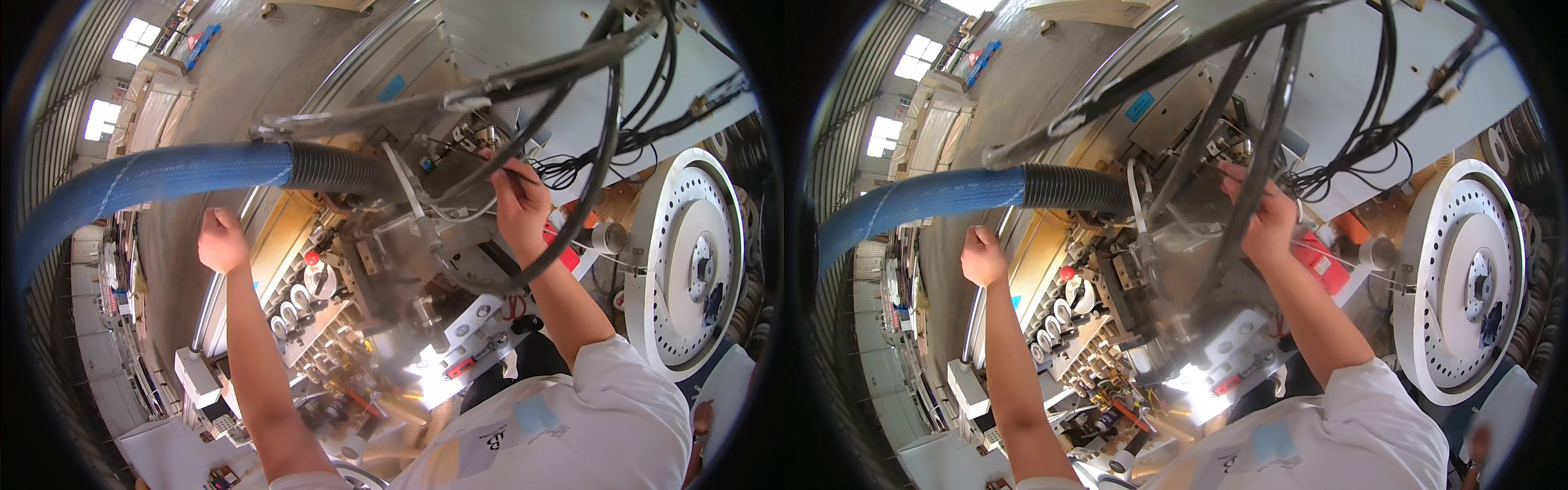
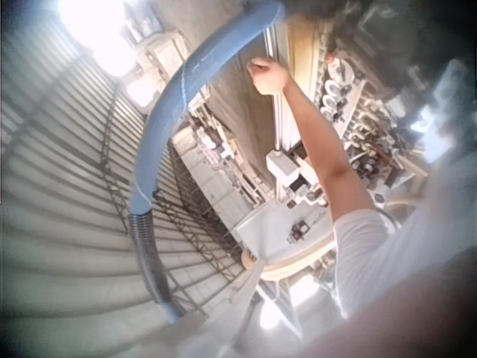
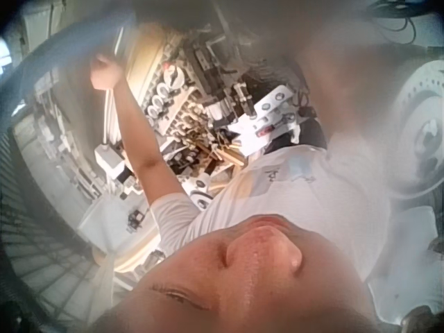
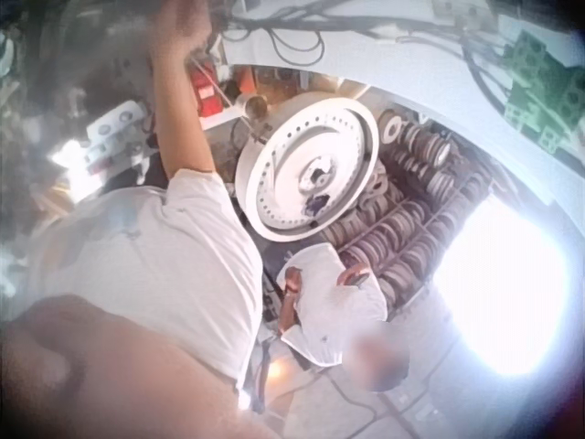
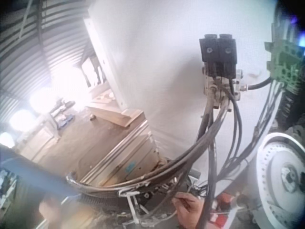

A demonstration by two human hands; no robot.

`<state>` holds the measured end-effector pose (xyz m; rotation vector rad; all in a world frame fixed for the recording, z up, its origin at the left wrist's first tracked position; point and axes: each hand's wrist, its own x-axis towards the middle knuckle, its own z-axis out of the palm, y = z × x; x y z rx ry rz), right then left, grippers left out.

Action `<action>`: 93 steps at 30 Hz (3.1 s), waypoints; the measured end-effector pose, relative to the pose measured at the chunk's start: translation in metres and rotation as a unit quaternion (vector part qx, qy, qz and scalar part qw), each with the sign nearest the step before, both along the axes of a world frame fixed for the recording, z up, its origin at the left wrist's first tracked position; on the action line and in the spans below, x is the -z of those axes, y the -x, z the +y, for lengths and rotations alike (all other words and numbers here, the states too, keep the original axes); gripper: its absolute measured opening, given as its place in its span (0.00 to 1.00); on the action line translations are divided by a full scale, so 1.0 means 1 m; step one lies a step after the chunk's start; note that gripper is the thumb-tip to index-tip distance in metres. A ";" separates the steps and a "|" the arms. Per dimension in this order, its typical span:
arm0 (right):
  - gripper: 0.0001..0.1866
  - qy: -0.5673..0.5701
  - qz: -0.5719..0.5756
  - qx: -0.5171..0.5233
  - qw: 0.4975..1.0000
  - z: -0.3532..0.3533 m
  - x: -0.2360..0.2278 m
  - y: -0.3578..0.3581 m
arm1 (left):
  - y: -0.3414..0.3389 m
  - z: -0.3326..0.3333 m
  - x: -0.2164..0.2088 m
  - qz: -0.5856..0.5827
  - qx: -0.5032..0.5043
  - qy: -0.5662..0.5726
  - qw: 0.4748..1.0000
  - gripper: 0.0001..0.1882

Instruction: The person uses a wrench and a screwdriver to adjust internal components of an industrial machine and wipes a small part with a cloth.

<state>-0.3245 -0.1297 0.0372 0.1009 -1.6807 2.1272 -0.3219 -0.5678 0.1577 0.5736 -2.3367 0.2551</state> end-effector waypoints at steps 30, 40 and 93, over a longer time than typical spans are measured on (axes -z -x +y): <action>0.12 -0.472 0.158 0.013 0.867 0.135 -0.067 -0.456 | -0.441 0.328 0.116 -0.273 0.371 -0.824 0.330 0.17; 0.17 -0.528 0.029 -0.229 0.817 0.109 0.019 -0.527 | -0.548 0.321 0.156 -0.226 0.073 -0.912 0.335 0.18; 0.09 0.383 -0.349 -0.118 0.847 0.108 0.071 -0.446 | -0.503 0.393 0.174 -0.286 0.187 -0.777 0.528 0.15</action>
